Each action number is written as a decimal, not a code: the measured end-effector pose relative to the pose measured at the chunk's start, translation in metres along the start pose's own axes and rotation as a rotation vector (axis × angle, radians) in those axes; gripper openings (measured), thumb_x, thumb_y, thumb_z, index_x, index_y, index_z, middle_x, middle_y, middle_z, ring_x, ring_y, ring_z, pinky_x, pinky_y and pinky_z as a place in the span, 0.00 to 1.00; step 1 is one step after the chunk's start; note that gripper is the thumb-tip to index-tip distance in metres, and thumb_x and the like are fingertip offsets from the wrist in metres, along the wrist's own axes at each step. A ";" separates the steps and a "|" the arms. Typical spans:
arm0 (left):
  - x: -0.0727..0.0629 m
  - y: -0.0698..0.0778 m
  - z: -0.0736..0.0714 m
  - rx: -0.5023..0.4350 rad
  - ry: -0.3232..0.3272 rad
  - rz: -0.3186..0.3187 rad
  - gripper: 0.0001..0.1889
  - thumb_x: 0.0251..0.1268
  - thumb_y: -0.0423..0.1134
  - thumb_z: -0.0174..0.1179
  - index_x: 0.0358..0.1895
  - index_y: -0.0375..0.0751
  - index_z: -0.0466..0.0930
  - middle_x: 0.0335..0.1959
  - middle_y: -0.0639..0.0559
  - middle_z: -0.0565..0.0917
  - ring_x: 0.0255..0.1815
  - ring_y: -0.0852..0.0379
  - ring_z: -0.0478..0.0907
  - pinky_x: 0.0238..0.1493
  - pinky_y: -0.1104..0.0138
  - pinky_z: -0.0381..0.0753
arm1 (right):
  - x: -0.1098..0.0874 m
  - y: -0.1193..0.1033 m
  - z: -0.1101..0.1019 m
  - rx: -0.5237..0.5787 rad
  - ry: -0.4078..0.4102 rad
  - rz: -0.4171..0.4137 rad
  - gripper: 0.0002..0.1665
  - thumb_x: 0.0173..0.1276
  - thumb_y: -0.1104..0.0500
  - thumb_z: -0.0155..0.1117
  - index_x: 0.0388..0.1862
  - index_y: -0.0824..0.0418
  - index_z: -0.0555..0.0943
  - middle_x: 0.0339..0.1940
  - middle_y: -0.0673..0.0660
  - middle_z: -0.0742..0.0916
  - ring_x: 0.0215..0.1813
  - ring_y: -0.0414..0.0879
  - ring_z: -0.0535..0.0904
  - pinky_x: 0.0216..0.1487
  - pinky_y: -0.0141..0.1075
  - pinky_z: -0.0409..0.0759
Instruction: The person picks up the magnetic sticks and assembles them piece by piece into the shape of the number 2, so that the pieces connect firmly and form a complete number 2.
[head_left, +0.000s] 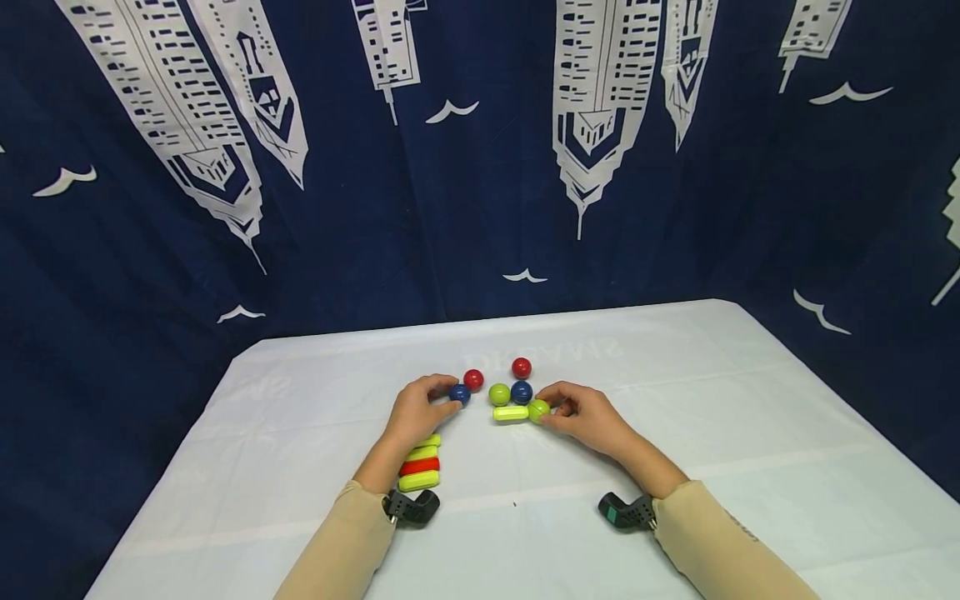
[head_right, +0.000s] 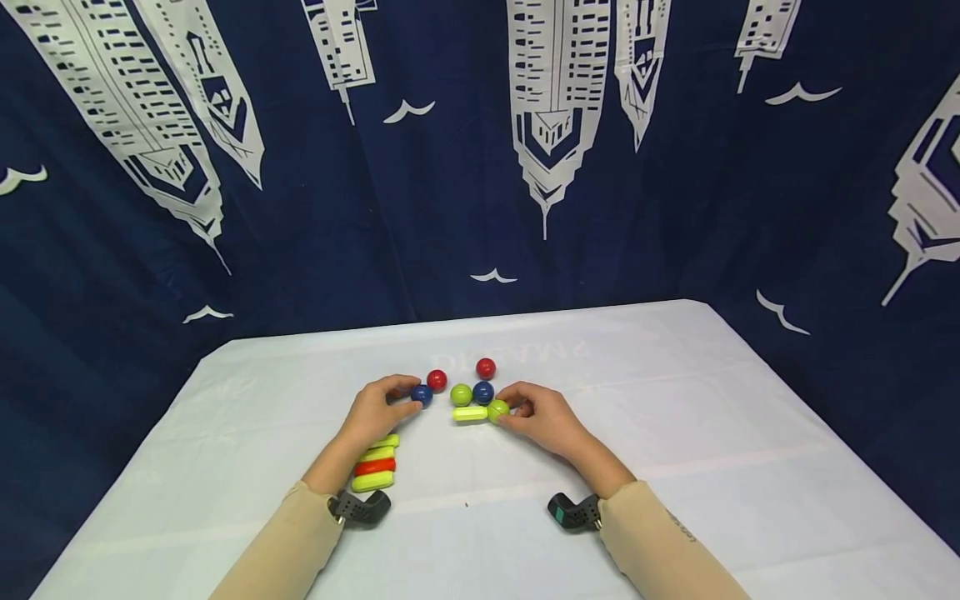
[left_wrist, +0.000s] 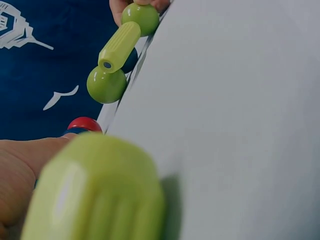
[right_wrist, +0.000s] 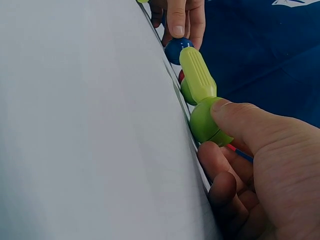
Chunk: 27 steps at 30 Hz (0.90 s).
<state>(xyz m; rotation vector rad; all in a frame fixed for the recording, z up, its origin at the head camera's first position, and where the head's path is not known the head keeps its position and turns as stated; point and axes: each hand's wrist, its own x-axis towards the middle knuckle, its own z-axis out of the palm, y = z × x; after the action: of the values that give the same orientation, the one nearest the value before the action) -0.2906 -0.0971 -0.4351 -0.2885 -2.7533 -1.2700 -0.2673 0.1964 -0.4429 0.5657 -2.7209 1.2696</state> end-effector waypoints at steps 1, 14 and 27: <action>0.000 0.000 0.000 0.002 0.002 -0.006 0.18 0.60 0.39 0.71 0.54 0.47 0.84 0.51 0.48 0.87 0.55 0.48 0.80 0.63 0.51 0.75 | 0.000 0.000 0.000 0.000 -0.004 0.000 0.17 0.62 0.58 0.73 0.50 0.57 0.84 0.40 0.52 0.87 0.34 0.39 0.75 0.35 0.28 0.74; -0.001 0.002 -0.003 -0.055 -0.006 -0.041 0.16 0.59 0.38 0.71 0.52 0.45 0.84 0.46 0.50 0.89 0.52 0.49 0.83 0.62 0.53 0.77 | -0.001 -0.002 -0.003 0.003 -0.011 0.027 0.17 0.62 0.58 0.73 0.50 0.55 0.84 0.41 0.50 0.87 0.35 0.40 0.76 0.36 0.28 0.75; -0.013 0.016 -0.007 -0.023 -0.170 0.012 0.14 0.60 0.41 0.71 0.49 0.48 0.85 0.42 0.53 0.87 0.45 0.57 0.81 0.54 0.58 0.81 | 0.000 0.001 0.000 0.003 -0.005 -0.003 0.17 0.62 0.58 0.74 0.50 0.56 0.84 0.42 0.52 0.88 0.35 0.39 0.77 0.37 0.28 0.75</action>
<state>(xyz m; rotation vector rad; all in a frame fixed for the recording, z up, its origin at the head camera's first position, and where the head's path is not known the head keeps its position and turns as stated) -0.2748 -0.0943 -0.4209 -0.4339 -2.8729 -1.3329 -0.2680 0.1970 -0.4436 0.5746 -2.7214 1.2742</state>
